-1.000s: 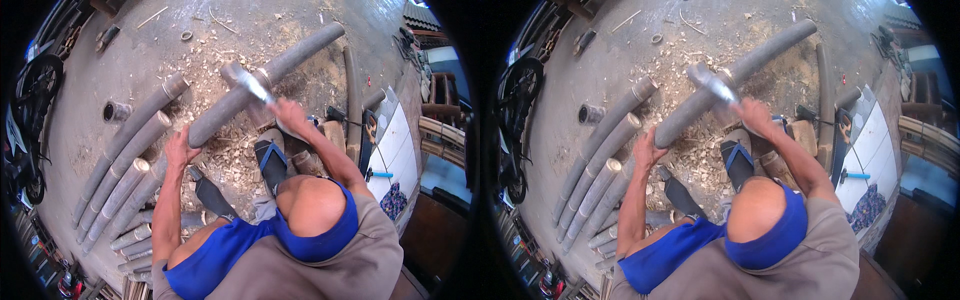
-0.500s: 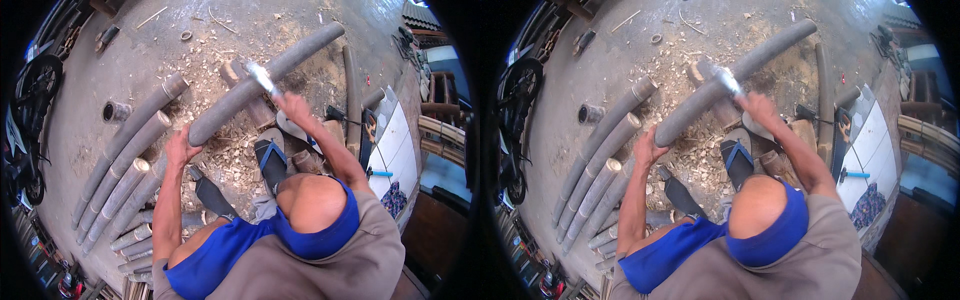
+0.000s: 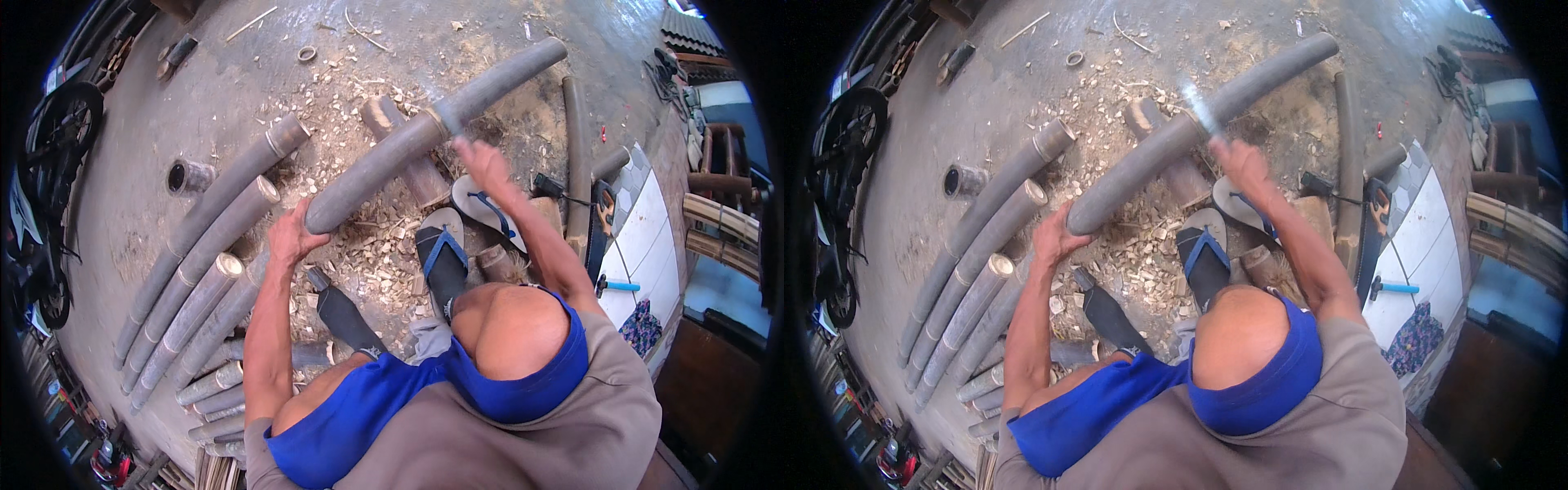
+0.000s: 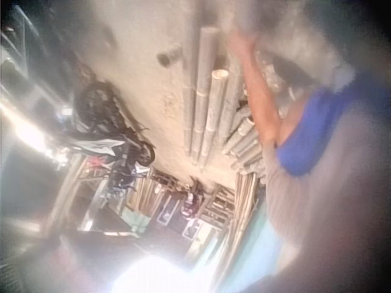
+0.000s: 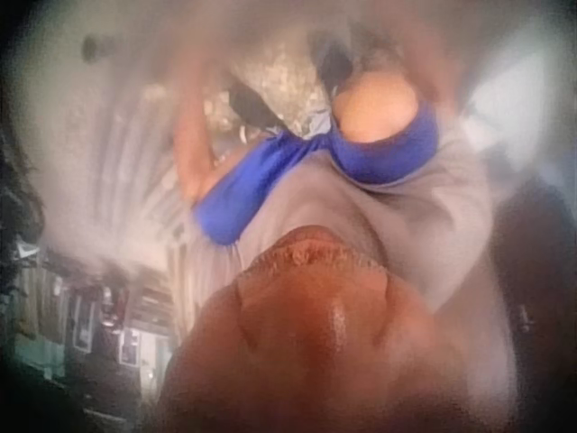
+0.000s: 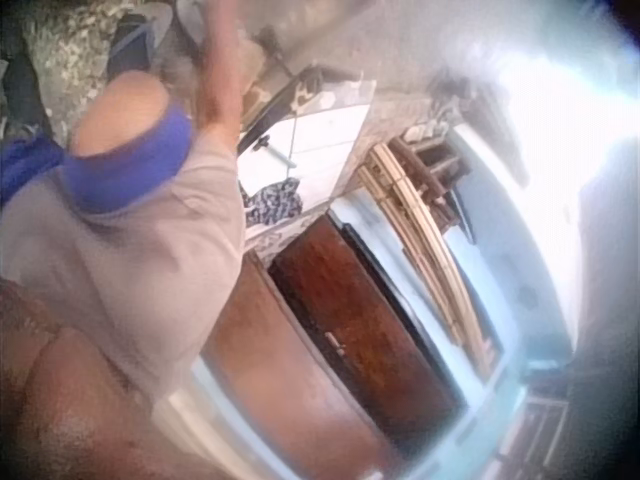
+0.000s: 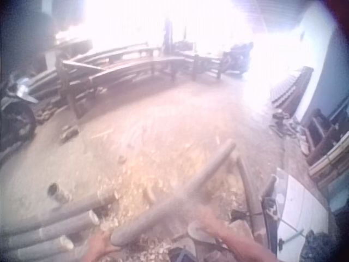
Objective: The person uses a knife to shave the outer surface of several bamboo poles, rotating each pole to smooth its circumference. The person repeatedly picks up poles from a pile, shaves them, and places them back down.
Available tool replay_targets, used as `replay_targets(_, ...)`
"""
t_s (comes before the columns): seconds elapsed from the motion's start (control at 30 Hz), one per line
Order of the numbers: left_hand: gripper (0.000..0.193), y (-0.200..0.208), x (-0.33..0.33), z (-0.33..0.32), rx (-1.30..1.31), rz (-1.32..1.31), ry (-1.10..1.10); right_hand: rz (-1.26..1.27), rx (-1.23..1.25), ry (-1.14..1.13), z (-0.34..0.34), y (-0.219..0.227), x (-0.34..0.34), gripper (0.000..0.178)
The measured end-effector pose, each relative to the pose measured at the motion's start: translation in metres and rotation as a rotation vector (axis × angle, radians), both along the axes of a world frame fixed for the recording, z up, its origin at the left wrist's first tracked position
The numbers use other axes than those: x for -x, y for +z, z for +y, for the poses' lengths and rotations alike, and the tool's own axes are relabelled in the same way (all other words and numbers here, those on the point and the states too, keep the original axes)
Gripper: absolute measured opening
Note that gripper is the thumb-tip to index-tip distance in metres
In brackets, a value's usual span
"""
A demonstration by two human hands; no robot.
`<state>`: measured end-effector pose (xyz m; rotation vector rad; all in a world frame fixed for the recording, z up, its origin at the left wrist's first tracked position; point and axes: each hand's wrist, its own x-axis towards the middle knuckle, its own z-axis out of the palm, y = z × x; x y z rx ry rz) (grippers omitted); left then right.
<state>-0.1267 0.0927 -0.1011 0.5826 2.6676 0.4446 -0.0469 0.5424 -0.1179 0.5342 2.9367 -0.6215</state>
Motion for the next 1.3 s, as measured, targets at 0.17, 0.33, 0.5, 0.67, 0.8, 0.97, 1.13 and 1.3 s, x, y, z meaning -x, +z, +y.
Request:
replay_targets(0.17,0.095,-0.002,-0.006,-0.006,-0.009,0.008,0.029,-0.004,-0.079,0.199,-0.02,0.006,-0.014,0.063)
replay_targets(0.33,0.096,-0.021,-0.023,-0.009,-0.027,0.363,-0.001,-0.039,0.019,0.057,-0.042,0.001,-0.024,0.068)
replay_targets(0.5,0.096,-0.008,-0.01,-0.004,0.037,0.092,0.006,0.026,0.162,-0.208,-0.007,0.007,-0.012,0.071)
replay_targets(0.67,0.096,-0.002,-0.004,-0.006,0.022,0.023,0.015,-0.091,-0.046,0.005,-0.029,0.02,-0.021,0.072)
replay_targets(0.8,0.093,0.002,-0.001,0.0,-0.022,-0.02,0.034,-0.092,-0.002,0.122,-0.051,0.017,-0.035,0.071)
replay_targets(0.97,0.094,0.001,-0.007,0.005,0.026,0.08,0.021,0.103,0.158,-0.286,-0.004,0.027,-0.004,0.077)
replay_targets(1.13,0.098,-0.016,-0.022,-0.008,0.045,0.217,0.015,-0.279,-0.033,0.176,-0.032,0.056,-0.02,0.077)
replay_targets(1.3,0.094,-0.016,-0.03,-0.002,0.062,0.289,0.029,-0.185,0.074,-0.032,-0.022,0.048,0.003,0.079)
